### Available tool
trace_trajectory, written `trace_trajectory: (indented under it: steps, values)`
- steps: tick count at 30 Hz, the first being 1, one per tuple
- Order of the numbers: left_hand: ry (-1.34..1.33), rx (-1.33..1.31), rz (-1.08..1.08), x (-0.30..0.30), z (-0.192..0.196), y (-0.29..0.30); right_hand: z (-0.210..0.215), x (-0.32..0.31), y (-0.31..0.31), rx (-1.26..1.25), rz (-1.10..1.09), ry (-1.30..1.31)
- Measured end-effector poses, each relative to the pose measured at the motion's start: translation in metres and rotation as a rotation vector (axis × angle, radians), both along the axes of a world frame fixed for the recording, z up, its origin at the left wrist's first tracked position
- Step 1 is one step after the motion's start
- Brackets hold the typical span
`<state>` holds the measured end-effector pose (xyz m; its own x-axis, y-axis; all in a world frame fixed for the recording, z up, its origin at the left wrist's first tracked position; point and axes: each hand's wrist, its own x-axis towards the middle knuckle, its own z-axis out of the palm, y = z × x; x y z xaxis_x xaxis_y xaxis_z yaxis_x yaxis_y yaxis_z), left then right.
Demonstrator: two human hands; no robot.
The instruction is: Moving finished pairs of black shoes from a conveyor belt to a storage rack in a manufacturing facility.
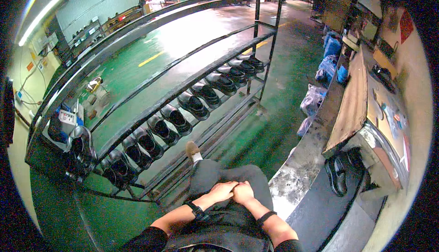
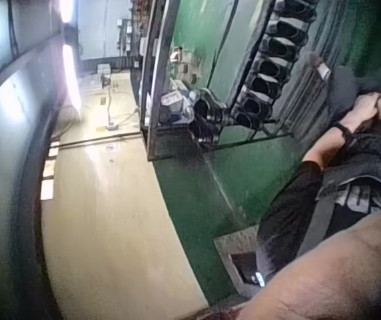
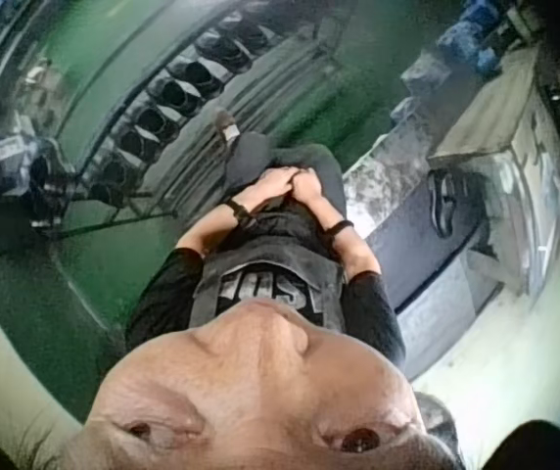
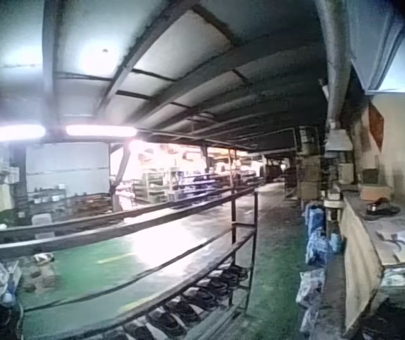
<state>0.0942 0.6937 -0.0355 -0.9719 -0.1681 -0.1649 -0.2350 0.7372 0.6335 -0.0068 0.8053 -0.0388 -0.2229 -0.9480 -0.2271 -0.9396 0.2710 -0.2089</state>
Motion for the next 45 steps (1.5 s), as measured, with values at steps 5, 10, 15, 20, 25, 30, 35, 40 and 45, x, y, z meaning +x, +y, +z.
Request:
trace_trajectory:
  steps: [5, 10, 15, 20, 25, 30, 35, 40, 45]
  values:
    - [0.008, 0.010, -0.004, 0.001, 0.001, 0.000, -0.008, -0.001, 0.001, -0.013, 0.004, 0.013]
    - [0.038, 0.009, 0.017, 0.003, 0.001, 0.000, -0.019, 0.000, -0.001, -0.021, -0.001, 0.010]
    - [0.025, 0.012, 0.009, 0.002, -0.001, -0.001, -0.008, 0.003, -0.002, 0.005, 0.000, 0.012]
    - [-0.013, 0.004, 0.010, 0.005, -0.005, -0.004, -0.001, 0.007, -0.007, 0.018, 0.015, -0.001]
    - [-0.046, 0.011, 0.005, 0.001, -0.004, -0.004, -0.011, 0.005, -0.004, -0.038, -0.017, 0.001]
    - [0.017, -0.013, -0.003, 0.003, -0.004, -0.003, -0.009, 0.004, -0.004, -0.061, -0.009, -0.006]
    - [0.020, -0.011, -0.003, 0.001, -0.005, -0.001, -0.003, 0.004, -0.001, -0.045, -0.002, 0.010]
    - [-0.005, -0.013, -0.008, -0.001, -0.002, -0.001, -0.005, 0.003, -0.001, -0.033, -0.024, 0.017]
    - [-0.038, -0.017, -0.003, -0.001, 0.004, -0.001, -0.008, 0.004, -0.002, -0.055, -0.032, -0.003]
